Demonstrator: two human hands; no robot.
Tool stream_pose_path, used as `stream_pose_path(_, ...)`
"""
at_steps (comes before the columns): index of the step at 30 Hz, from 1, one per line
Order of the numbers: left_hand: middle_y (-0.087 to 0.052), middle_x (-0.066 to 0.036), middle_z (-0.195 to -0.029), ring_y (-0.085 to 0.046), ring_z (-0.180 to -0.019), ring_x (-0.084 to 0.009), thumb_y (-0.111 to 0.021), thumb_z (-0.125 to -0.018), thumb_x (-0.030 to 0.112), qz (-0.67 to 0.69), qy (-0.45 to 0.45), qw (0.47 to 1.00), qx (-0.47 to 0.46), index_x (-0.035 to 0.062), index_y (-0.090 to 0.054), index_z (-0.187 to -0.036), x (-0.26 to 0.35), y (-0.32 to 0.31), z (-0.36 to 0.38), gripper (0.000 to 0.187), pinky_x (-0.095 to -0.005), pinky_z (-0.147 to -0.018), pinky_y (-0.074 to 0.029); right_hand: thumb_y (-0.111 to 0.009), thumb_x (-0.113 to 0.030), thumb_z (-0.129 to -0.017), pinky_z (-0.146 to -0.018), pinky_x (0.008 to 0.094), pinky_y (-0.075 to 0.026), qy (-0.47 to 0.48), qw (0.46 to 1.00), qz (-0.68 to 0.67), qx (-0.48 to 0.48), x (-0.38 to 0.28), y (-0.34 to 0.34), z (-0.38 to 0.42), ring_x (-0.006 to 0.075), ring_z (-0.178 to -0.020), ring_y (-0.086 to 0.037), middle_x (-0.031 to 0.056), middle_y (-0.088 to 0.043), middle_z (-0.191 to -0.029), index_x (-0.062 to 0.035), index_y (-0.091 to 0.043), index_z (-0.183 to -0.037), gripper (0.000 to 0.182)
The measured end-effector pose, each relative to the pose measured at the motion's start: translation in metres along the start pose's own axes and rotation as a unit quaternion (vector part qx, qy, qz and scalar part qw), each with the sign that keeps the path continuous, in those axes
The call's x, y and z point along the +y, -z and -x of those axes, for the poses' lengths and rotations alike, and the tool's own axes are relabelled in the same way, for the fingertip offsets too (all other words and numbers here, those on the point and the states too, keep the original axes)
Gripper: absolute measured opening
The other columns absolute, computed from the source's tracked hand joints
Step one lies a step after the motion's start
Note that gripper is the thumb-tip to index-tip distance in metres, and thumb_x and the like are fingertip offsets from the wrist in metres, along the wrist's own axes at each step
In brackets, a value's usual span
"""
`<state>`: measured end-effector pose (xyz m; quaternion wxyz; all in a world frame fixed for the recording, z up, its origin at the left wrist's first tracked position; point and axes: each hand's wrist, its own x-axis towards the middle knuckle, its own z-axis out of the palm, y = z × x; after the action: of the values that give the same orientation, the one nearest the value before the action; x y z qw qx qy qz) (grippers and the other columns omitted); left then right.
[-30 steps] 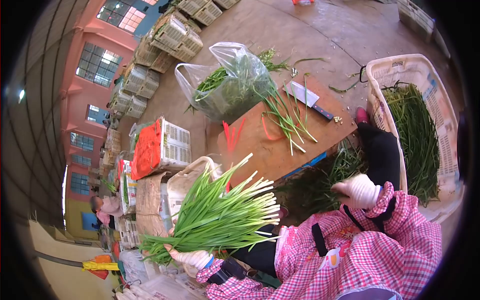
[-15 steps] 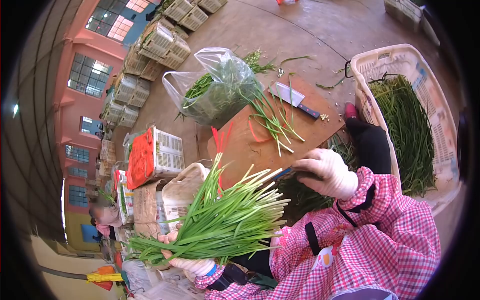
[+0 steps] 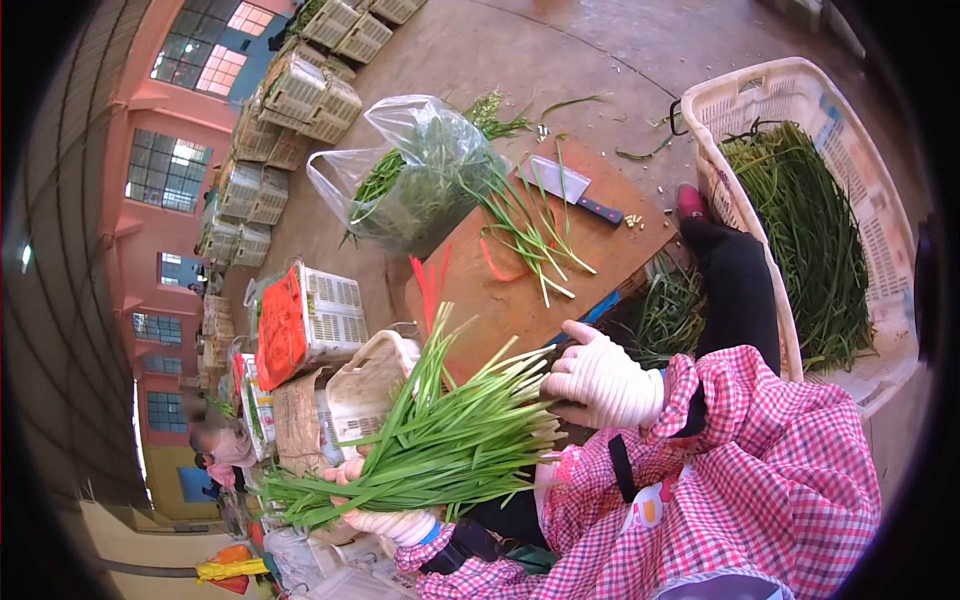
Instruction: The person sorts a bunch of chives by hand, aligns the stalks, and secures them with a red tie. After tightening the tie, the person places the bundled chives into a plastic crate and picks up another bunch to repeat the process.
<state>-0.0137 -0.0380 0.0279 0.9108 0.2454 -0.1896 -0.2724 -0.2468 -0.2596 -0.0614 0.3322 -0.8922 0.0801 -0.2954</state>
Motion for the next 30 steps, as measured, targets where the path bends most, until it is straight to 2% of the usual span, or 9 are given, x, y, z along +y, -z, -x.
stream_pose_path(7, -0.038, 0.008, -0.074, -0.038, -0.072, -0.006, -0.06, -0.082, 0.005, 0.243, 0.043, 0.967, -0.064, 0.0096, -0.055, -0.108, -0.017, -0.023, 0.006, 0.027, -0.0188, -0.07, -0.033, -0.067, -0.021, -0.068, -0.096, 0.0498, -0.033, -0.06, 0.996, -0.066, -0.022, 0.006, -0.013, 0.009, 0.0257, -0.074, -0.059, 0.0048, -0.057, -0.07, -0.0106, -0.059, -0.085, 0.022)
stream_pose_path(15, -0.041, 0.006, -0.076, -0.04, -0.074, -0.0079, -0.059, -0.081, 0.004, 0.122, -0.008, 0.992, -0.022, 0.0095, -0.054, -0.107, -0.014, -0.021, 0.008, 0.027, -0.0216, -0.074, -0.037, -0.066, -0.021, -0.068, -0.081, 0.0398, -0.04, -0.095, 0.994, -0.013, -0.053, 0.034, -0.015, 0.049, 0.0277, -0.068, -0.058, 0.005, -0.057, -0.065, -0.0111, -0.057, -0.077, 0.016)
stream_pose_path(18, -0.045, 0.005, -0.081, -0.045, -0.079, -0.0095, -0.058, -0.082, 0.006, 0.109, 0.0, 0.992, -0.056, 0.0107, -0.053, -0.108, 0.004, -0.017, 0.004, 0.027, -0.0253, -0.085, -0.038, -0.066, -0.024, -0.068, -0.076, 0.04, -0.046, -0.096, 0.956, 0.131, -0.243, 0.07, 0.0, 0.073, 0.0272, -0.071, -0.063, 0.0061, -0.062, -0.067, -0.0101, -0.06, -0.077, 0.017)
stream_pose_path(20, -0.046, 0.006, -0.082, -0.047, -0.081, -0.0083, -0.058, -0.083, 0.009, 0.04, -0.01, 0.997, -0.063, 0.011, -0.054, -0.107, 0.012, -0.019, 0.003, 0.024, -0.0277, -0.094, -0.036, -0.062, -0.032, -0.071, -0.074, 0.0403, -0.05, -0.136, 0.837, 0.213, -0.485, 0.085, 0.021, 0.078, 0.0268, -0.073, -0.065, 0.0081, -0.062, -0.065, -0.0089, -0.063, -0.084, 0.027)
stream_pose_path(22, -0.046, 0.006, -0.081, -0.047, -0.081, -0.0078, -0.057, -0.084, 0.012, 0.056, -0.005, 0.997, -0.056, 0.0118, -0.055, -0.106, 0.021, -0.018, 0.004, 0.022, -0.0314, -0.102, -0.031, -0.067, -0.037, -0.071, -0.07, 0.0403, -0.052, -0.164, 0.839, 0.196, -0.481, 0.065, 0.051, 0.056, 0.0289, -0.083, -0.065, 0.0109, -0.067, -0.082, -0.0087, -0.062, -0.106, 0.045)
stream_pose_path(24, -0.043, 0.008, -0.078, -0.044, -0.074, -0.0062, -0.054, -0.088, 0.018, 0.028, 0.027, 0.997, -0.067, 0.0141, -0.055, -0.105, 0.024, -0.02, 0.006, 0.017, -0.0312, -0.097, -0.036, -0.065, -0.036, -0.074, -0.072, 0.0408, -0.052, -0.123, 0.946, 0.086, -0.289, 0.053, 0.061, 0.045, 0.0324, -0.082, -0.064, 0.0141, -0.066, -0.088, -0.0081, -0.06, -0.108, 0.044)
stream_pose_path(26, -0.045, 0.008, -0.081, -0.045, -0.075, -0.0064, -0.056, -0.088, 0.02, 0.011, -0.047, 0.999, 0.013, 0.016, -0.055, -0.102, 0.007, -0.035, 0.015, 0.015, -0.0287, -0.087, -0.04, -0.062, -0.028, -0.081, -0.072, 0.0395, -0.052, -0.123, 0.966, -0.154, -0.168, 0.036, 0.066, 0.021, 0.0283, -0.079, -0.065, 0.0121, -0.066, -0.09, -0.0062, -0.058, -0.112, 0.039)
stream_pose_path(28, -0.045, 0.008, -0.083, -0.044, -0.075, -0.0052, -0.054, -0.089, 0.022, -0.349, -0.199, 0.913, 0.067, 0.0152, -0.054, -0.098, 0.0, -0.043, 0.018, 0.011, -0.0277, -0.079, -0.041, -0.057, -0.021, -0.087, -0.067, 0.0346, -0.053, -0.224, 0.817, -0.516, -0.127, 0.021, 0.053, 0.002, 0.0203, -0.076, -0.065, 0.0085, -0.065, -0.091, -0.0024, -0.055, -0.116, 0.034)
stream_pose_path(30, -0.044, 0.008, -0.08, -0.042, -0.073, -0.0045, -0.053, -0.09, 0.022, -0.201, -0.162, 0.962, 0.084, 0.012, -0.051, -0.096, 0.001, -0.049, 0.019, 0.012, -0.0268, -0.077, -0.041, -0.055, -0.021, -0.09, -0.06, 0.0279, -0.053, -0.319, 0.699, -0.63, -0.112, 0.001, 0.056, -0.02, 0.0171, -0.072, -0.064, 0.0096, -0.065, -0.089, 0.0006, -0.052, -0.118, 0.035)
